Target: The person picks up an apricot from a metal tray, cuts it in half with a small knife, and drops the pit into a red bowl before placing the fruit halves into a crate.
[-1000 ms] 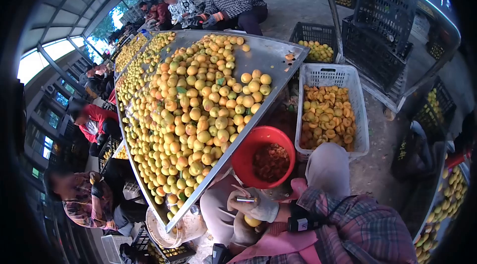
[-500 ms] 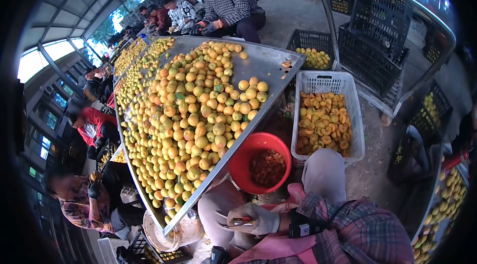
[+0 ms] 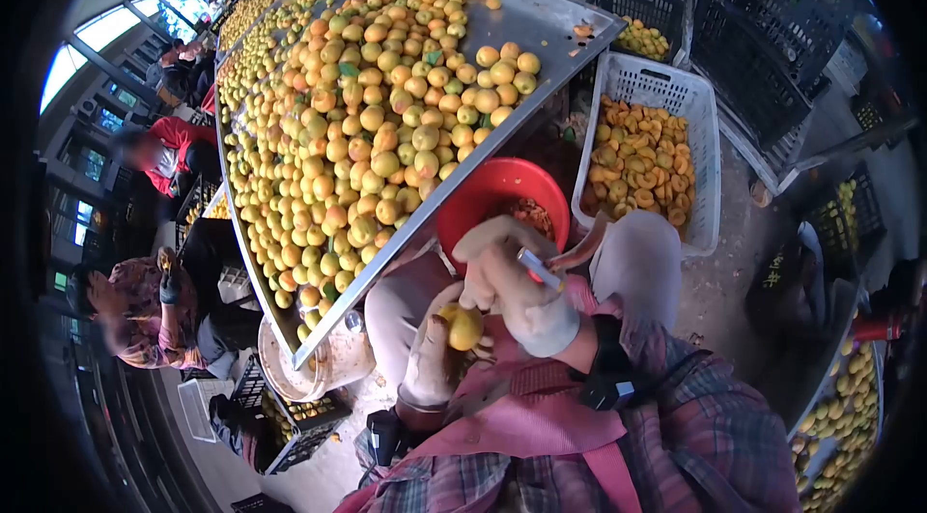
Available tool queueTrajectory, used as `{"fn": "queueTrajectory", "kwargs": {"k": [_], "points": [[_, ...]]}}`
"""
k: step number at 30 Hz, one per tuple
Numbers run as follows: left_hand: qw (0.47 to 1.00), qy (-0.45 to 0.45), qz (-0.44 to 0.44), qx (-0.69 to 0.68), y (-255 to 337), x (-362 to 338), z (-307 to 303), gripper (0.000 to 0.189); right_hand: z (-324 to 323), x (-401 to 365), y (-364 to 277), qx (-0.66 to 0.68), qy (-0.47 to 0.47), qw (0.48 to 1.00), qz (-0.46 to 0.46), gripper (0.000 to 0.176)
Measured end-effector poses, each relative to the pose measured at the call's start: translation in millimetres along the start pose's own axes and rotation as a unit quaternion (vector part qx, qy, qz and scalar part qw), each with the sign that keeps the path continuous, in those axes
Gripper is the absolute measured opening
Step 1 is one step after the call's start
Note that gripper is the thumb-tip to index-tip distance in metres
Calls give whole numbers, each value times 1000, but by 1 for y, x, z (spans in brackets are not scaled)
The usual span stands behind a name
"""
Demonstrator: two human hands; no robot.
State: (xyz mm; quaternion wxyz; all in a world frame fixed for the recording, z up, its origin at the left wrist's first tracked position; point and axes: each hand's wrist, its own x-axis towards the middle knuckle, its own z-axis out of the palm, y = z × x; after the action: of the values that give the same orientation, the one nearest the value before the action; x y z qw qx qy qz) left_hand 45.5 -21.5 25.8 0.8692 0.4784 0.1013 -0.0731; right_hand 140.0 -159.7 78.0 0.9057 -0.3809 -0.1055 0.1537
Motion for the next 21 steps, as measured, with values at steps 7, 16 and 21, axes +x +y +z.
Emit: {"fn": "queueTrajectory", "kwargs": {"k": [7, 16, 21], "points": [[895, 95, 247, 359, 11, 10, -18, 77, -27, -3, 14, -185, -71, 935, 295, 42], [592, 46, 459, 661, 47, 27, -6, 70, -66, -16, 94, -261, -279, 923, 46, 33], [596, 20, 374, 711, 47, 20, -17, 72, -39, -12, 56, -287, -272, 907, 144, 29]]}}
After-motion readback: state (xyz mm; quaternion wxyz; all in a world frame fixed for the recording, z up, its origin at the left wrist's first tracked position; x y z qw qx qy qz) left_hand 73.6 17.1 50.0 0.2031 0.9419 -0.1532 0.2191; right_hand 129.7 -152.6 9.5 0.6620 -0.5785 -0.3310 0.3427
